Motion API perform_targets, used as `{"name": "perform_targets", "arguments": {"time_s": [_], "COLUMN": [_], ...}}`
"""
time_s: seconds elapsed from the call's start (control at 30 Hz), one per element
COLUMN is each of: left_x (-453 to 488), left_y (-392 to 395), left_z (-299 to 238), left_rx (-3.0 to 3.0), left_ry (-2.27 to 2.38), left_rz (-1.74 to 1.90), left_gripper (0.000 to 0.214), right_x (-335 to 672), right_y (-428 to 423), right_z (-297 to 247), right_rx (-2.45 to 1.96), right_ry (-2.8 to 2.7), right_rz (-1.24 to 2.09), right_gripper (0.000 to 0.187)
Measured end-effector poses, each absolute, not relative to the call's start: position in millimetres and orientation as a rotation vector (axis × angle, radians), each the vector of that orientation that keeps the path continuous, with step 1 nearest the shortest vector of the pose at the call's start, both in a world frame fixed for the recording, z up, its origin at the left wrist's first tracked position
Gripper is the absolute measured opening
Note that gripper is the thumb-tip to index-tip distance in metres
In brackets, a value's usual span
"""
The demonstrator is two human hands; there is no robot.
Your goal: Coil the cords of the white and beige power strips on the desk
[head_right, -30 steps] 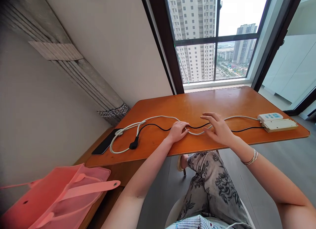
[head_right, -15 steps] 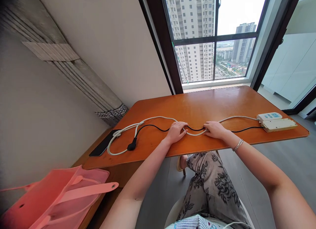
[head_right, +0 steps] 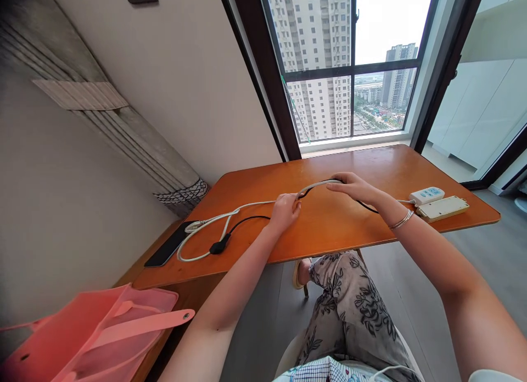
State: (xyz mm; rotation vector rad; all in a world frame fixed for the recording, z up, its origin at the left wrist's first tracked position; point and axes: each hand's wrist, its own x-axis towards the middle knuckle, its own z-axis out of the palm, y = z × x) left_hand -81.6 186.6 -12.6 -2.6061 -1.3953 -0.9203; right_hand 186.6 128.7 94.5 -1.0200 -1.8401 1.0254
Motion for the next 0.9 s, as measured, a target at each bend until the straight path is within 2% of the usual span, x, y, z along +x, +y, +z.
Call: {"name": "perform_targets", "arguments": {"time_s": [0.2, 0.33, 0.53, 0.6, 0.73, 0.9], "left_x": [-102, -119, -136, -139, -128, -89], "left_y": [205, 210, 205, 206, 210, 200], "left_z": [28, 27, 1, -3, 4, 22], "left_rx": [-2.741, -2.982, -3.004, -2.944, -2.994, -3.085], "left_ry": [-1.732, -1.792, -1.842, -1.855, -1.9, -1.854], "left_rz": [-1.077, -1.248, -0.958, -0.984, -1.397, -1.957], "left_gripper": [0.026, 0.029, 0.026, 0.031, 0.051, 0.054], "right_x": [185, 183, 190, 195, 195, 179], "right_y": [141, 149, 155, 157, 158, 163], "right_z": [140, 172, 211, 216, 216, 210], "right_rx": [-0.822, -0.767, -0.759, -0.755, -0.742, -0.732], "right_ry": [-1.464, -1.321, -1.165, -1.152, -1.117, -1.092], "right_rz": [0.98, 0.914, 0.843, 0.845, 0.902, 0.959], "right_gripper": [0.056, 0.056, 0.051, 0.049, 0.053, 0.057]}}
